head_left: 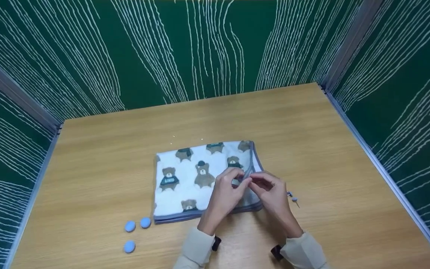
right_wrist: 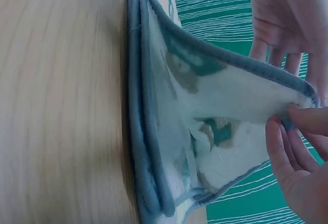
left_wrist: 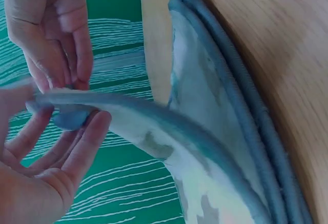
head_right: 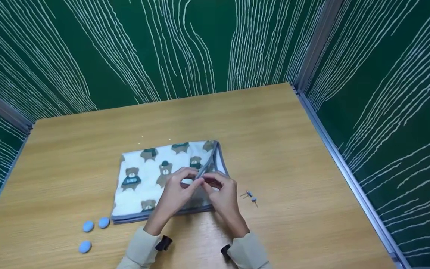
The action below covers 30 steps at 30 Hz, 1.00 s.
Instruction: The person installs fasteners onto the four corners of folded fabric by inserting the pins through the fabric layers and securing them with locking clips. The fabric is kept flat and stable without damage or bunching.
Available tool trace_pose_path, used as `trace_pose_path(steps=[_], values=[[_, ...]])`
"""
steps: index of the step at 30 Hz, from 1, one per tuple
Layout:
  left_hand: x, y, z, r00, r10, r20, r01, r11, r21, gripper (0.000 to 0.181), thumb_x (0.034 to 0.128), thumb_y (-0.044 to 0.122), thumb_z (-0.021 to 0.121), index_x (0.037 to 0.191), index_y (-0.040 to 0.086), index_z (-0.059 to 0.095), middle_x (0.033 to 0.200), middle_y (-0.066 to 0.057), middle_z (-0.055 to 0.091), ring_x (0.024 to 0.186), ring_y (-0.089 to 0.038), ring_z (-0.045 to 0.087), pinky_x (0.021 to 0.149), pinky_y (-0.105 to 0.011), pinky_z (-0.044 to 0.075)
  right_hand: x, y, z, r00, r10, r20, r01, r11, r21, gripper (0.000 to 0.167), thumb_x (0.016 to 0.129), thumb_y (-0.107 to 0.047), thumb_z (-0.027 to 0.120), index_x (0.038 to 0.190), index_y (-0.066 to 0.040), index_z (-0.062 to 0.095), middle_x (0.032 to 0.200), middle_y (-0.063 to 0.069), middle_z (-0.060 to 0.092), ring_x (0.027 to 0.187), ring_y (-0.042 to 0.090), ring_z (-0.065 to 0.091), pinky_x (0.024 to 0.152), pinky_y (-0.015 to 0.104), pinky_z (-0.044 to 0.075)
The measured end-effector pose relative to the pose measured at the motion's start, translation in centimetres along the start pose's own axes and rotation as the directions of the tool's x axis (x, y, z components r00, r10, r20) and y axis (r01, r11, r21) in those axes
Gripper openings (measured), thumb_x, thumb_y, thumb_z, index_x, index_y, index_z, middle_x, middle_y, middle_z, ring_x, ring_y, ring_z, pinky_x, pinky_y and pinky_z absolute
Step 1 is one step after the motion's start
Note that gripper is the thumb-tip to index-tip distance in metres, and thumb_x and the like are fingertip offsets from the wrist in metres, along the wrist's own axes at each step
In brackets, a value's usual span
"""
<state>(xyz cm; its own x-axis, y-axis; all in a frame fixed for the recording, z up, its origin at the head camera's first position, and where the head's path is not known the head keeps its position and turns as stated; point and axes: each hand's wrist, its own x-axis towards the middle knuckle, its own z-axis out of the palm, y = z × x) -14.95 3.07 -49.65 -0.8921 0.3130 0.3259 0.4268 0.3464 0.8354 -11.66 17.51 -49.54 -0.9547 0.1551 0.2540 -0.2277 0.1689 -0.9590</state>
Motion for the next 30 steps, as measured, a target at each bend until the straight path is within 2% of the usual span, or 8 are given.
trace_pose_path(steps=[3,7,10,16,20,23,26,30], values=[[0.3,-0.1,-0.2,1.000,-0.012,-0.009,0.012,1.000,0.002,0.012,0.0930,0.024,0.061,0.094,0.013,0.066,0.093,0.003,0.063,0.088,-0.010,0.060,0.071,-0.028,0.055,0.1,1.1,-0.1,1.000,0.018,0.009,-0.018,1.000,0.025,0.020,0.078,0.008,0.071,0.097,0.002,0.071,0.094,0.014,0.068,0.088,0.022,0.065,0.081,0.028,0.053],[0.6,-0.4,-0.8,0.998,-0.057,-0.019,0.056,0.998,-0.028,0.012,0.0947,0.025,0.059,0.095,0.014,0.064,0.092,0.003,0.065,0.088,-0.011,0.062,0.071,-0.025,0.053,0.2,2.2,-0.4,0.998,0.064,0.004,-0.064,0.997,0.042,0.023,0.079,0.006,0.071,0.100,-0.003,0.071,0.099,0.015,0.067,0.090,0.023,0.065,0.082,0.027,0.053],[0.9,-0.9,-1.6,0.995,-0.094,-0.043,0.091,0.994,-0.056,0.013,0.0955,0.026,0.057,0.097,0.015,0.063,0.093,0.002,0.065,0.088,-0.013,0.064,0.072,-0.025,0.053,0.1,2.2,-0.7,0.997,0.082,-0.002,-0.082,0.996,0.038,0.023,0.080,0.006,0.070,0.101,-0.004,0.071,0.100,0.017,0.067,0.090,0.023,0.065,0.080,0.027,0.054],[1.3,-2.5,-3.8,0.983,-0.119,-0.137,0.101,0.986,-0.135,0.015,0.0950,0.021,0.058,0.097,0.007,0.061,0.097,-0.008,0.066,0.087,-0.020,0.066,0.075,-0.031,0.055,-0.4,0.9,-1.4,0.996,0.090,-0.014,-0.089,0.995,0.036,0.020,0.080,0.009,0.069,0.099,0.003,0.070,0.096,0.015,0.068,0.089,0.027,0.064,0.076,0.026,0.054],[1.4,-3.9,-5.5,0.957,-0.185,-0.222,0.155,0.977,-0.143,0.017,0.0937,0.020,0.060,0.098,0.004,0.061,0.095,-0.011,0.068,0.089,-0.021,0.067,0.079,-0.032,0.054,-0.8,-0.5,-1.9,0.994,0.106,-0.005,-0.106,0.994,0.004,0.018,0.082,0.009,0.067,0.099,0.007,0.068,0.098,0.020,0.067,0.091,0.028,0.063,0.078,0.027,0.053],[1.4,-5.2,-6.9,0.931,-0.244,-0.273,0.216,0.968,-0.129,0.016,0.0935,0.020,0.061,0.099,0.005,0.062,0.088,-0.008,0.068,0.078,-0.017,0.064,0.068,-0.028,0.053,-1.0,-0.9,-2.3,0.990,0.144,-0.004,-0.144,0.989,-0.011,0.017,0.083,0.007,0.067,0.100,0.008,0.068,0.100,0.022,0.066,0.092,0.028,0.063,0.079,0.027,0.052],[1.5,-6.7,-8.1,0.905,-0.283,-0.317,0.262,0.959,-0.109,0.016,0.0935,0.018,0.061,0.100,0.004,0.061,0.077,-0.008,0.063,0.065,-0.018,0.055,0.057,-0.027,0.046,-1.2,-0.9,-2.7,0.986,0.164,-0.012,-0.164,0.986,-0.027,0.017,0.083,0.006,0.067,0.100,0.008,0.067,0.099,0.020,0.066,0.092,0.027,0.062,0.078,0.027,0.052],[1.6,-8.6,-9.3,0.869,-0.336,-0.363,0.331,0.940,-0.079,0.016,0.0929,0.018,0.061,0.100,0.003,0.062,0.081,-0.011,0.066,0.073,-0.020,0.061,0.064,-0.030,0.049,-1.3,0.3,-3.1,0.988,0.152,-0.030,-0.153,0.988,-0.035,0.016,0.082,0.006,0.068,0.098,0.006,0.068,0.098,0.017,0.067,0.091,0.025,0.062,0.077,0.026,0.052]])
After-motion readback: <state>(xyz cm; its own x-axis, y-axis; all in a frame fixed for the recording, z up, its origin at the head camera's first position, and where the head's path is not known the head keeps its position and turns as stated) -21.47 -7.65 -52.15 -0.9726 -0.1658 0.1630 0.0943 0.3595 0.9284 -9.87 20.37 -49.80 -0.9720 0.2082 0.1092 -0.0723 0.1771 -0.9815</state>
